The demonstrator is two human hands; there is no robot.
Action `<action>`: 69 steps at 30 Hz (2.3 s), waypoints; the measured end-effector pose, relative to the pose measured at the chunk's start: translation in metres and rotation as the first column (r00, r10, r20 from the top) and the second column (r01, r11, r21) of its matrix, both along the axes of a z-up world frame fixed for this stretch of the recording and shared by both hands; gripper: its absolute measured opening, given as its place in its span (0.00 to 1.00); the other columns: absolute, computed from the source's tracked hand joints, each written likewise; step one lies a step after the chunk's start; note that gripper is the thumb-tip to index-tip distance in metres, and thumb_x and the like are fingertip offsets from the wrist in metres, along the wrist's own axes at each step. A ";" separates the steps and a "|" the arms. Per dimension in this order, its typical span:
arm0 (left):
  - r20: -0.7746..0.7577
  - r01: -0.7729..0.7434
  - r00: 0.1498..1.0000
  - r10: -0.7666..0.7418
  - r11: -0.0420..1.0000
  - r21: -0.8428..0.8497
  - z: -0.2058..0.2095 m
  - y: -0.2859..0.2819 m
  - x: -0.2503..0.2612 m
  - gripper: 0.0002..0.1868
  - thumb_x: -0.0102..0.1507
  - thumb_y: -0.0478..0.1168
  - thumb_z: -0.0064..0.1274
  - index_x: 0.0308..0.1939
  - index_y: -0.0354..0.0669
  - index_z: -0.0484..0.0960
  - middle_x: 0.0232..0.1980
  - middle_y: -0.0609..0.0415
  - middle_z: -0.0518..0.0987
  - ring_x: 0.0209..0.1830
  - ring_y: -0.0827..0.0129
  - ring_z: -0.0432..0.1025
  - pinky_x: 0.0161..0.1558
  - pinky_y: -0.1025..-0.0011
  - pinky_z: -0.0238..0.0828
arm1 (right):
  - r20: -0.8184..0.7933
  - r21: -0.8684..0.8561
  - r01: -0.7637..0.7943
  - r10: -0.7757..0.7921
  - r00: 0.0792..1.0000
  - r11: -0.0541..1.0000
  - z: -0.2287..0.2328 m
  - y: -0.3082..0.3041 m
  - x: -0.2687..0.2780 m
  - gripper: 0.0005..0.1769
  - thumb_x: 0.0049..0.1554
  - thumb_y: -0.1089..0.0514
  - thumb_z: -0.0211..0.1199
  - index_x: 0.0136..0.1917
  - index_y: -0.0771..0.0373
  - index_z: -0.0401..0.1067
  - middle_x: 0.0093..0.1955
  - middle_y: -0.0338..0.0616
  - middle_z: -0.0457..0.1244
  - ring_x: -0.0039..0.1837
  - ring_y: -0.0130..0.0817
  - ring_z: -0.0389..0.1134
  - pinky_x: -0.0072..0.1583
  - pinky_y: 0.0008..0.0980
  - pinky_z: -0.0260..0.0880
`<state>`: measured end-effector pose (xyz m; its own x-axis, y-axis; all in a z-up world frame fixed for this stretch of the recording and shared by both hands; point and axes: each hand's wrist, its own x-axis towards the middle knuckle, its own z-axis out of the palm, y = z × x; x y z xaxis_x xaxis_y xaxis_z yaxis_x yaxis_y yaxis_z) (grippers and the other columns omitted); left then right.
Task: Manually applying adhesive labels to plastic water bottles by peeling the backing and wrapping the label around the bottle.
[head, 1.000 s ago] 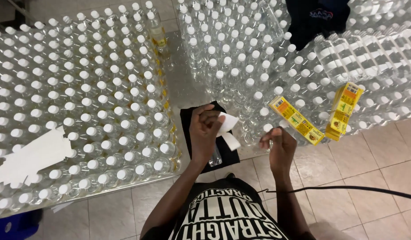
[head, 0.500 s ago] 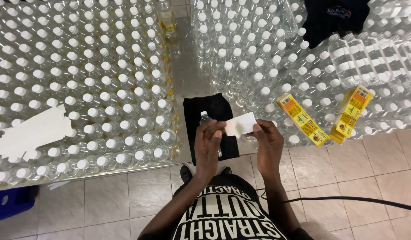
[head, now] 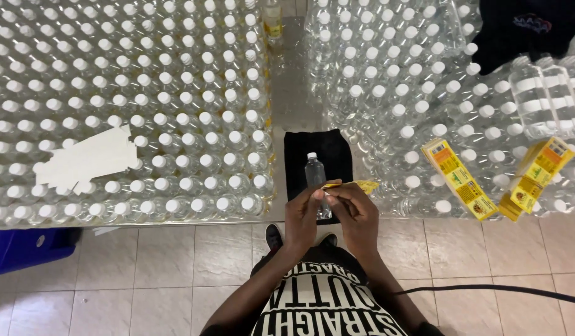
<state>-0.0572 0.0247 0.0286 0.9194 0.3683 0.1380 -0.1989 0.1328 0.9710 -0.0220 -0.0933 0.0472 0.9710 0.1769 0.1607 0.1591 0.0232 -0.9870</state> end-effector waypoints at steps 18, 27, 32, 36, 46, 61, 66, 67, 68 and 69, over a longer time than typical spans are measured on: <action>0.091 -0.066 0.992 0.087 0.974 -0.219 -0.001 0.086 -0.027 0.31 0.73 0.50 0.61 0.78 0.44 0.75 0.71 0.47 0.81 0.57 0.72 0.80 0.60 0.65 0.79 | 0.110 -0.121 -0.152 0.166 0.980 0.981 0.012 0.087 -0.008 0.09 0.68 0.69 0.65 0.61 0.71 0.78 0.54 0.51 0.69 0.62 0.37 0.71 0.69 0.43 0.72; -0.079 -0.297 0.951 0.298 0.955 0.024 -0.007 0.149 -0.040 0.23 0.78 0.55 0.45 0.52 0.45 0.90 0.29 0.63 0.79 0.23 0.81 0.60 0.27 0.74 0.52 | 0.005 -0.204 -0.232 0.237 0.971 0.951 0.004 0.130 -0.022 0.10 0.67 0.62 0.64 0.61 0.64 0.79 0.59 0.46 0.72 0.63 0.34 0.74 0.61 0.29 0.80; -0.328 -0.660 0.704 0.630 0.751 0.025 0.007 0.258 -0.037 0.22 0.81 0.48 0.40 0.47 0.48 0.91 0.32 0.61 0.84 0.25 0.81 0.65 0.24 0.85 0.56 | -0.035 0.517 0.000 0.022 0.999 0.856 -0.030 0.107 0.004 0.11 0.70 0.68 0.65 0.65 0.64 0.75 0.52 0.43 0.71 0.51 0.38 0.77 0.56 0.34 0.89; -0.081 -0.804 0.456 0.886 0.449 0.390 -0.059 0.392 -0.046 0.20 0.79 0.51 0.38 0.54 0.45 0.83 0.44 0.54 0.84 0.40 0.71 0.79 0.34 0.77 0.85 | -0.010 0.538 0.081 -0.090 0.996 0.839 -0.031 0.075 0.023 0.08 0.71 0.64 0.64 0.64 0.60 0.73 0.57 0.43 0.70 0.63 0.40 0.76 0.64 0.39 0.88; 0.589 -0.795 0.152 0.794 -0.256 0.549 -0.160 0.596 -0.101 0.28 0.70 0.48 0.66 0.66 0.38 0.71 0.61 0.45 0.76 0.62 0.54 0.75 0.65 0.56 0.77 | 0.185 -0.069 0.350 -0.333 0.924 0.934 -0.036 0.008 0.046 0.15 0.73 0.63 0.62 0.71 0.67 0.72 0.68 0.53 0.68 0.71 0.44 0.71 0.69 0.41 0.79; -0.240 0.008 0.928 -0.285 0.659 -0.752 -0.044 0.045 -0.012 0.31 0.72 0.53 0.57 0.72 0.36 0.73 0.61 0.43 0.77 0.59 0.54 0.78 0.62 0.55 0.80 | 0.573 -0.343 -0.029 0.233 0.786 0.939 -0.007 -0.037 0.017 0.11 0.65 0.67 0.62 0.49 0.55 0.83 0.69 0.52 0.71 0.76 0.59 0.68 0.76 0.56 0.64; -0.414 -0.167 0.880 -0.231 0.666 -0.727 -0.054 0.025 -0.007 0.27 0.69 0.44 0.63 0.69 0.37 0.75 0.60 0.47 0.72 0.56 0.58 0.74 0.55 0.64 0.80 | 0.438 -0.362 -0.094 0.258 0.861 0.927 -0.029 -0.078 0.015 0.12 0.68 0.67 0.57 0.53 0.57 0.80 0.72 0.56 0.69 0.75 0.61 0.67 0.76 0.60 0.64; -0.428 -0.177 0.874 -0.229 0.670 -0.721 -0.052 0.018 -0.007 0.26 0.69 0.43 0.64 0.69 0.38 0.76 0.59 0.47 0.74 0.55 0.59 0.75 0.54 0.65 0.80 | 0.316 -0.280 -0.115 0.204 0.927 0.953 -0.034 -0.085 0.014 0.13 0.69 0.68 0.53 0.55 0.60 0.79 0.72 0.57 0.68 0.75 0.58 0.68 0.75 0.58 0.65; -0.442 -0.187 0.868 -0.226 0.675 -0.714 -0.051 0.011 -0.006 0.26 0.69 0.41 0.64 0.69 0.39 0.77 0.59 0.48 0.75 0.53 0.60 0.76 0.54 0.66 0.80 | 0.181 -0.192 -0.122 0.157 0.971 0.974 -0.039 -0.091 0.014 0.15 0.70 0.69 0.50 0.57 0.63 0.78 0.73 0.59 0.67 0.74 0.56 0.69 0.74 0.56 0.66; -0.456 -0.198 0.859 -0.232 0.672 -0.714 -0.064 0.005 -0.005 0.26 0.69 0.41 0.64 0.69 0.39 0.77 0.59 0.48 0.75 0.53 0.60 0.76 0.54 0.66 0.80 | 0.163 -0.195 -0.121 0.154 0.974 0.973 -0.059 -0.096 0.017 0.15 0.70 0.69 0.50 0.57 0.63 0.78 0.73 0.59 0.67 0.74 0.56 0.69 0.74 0.56 0.66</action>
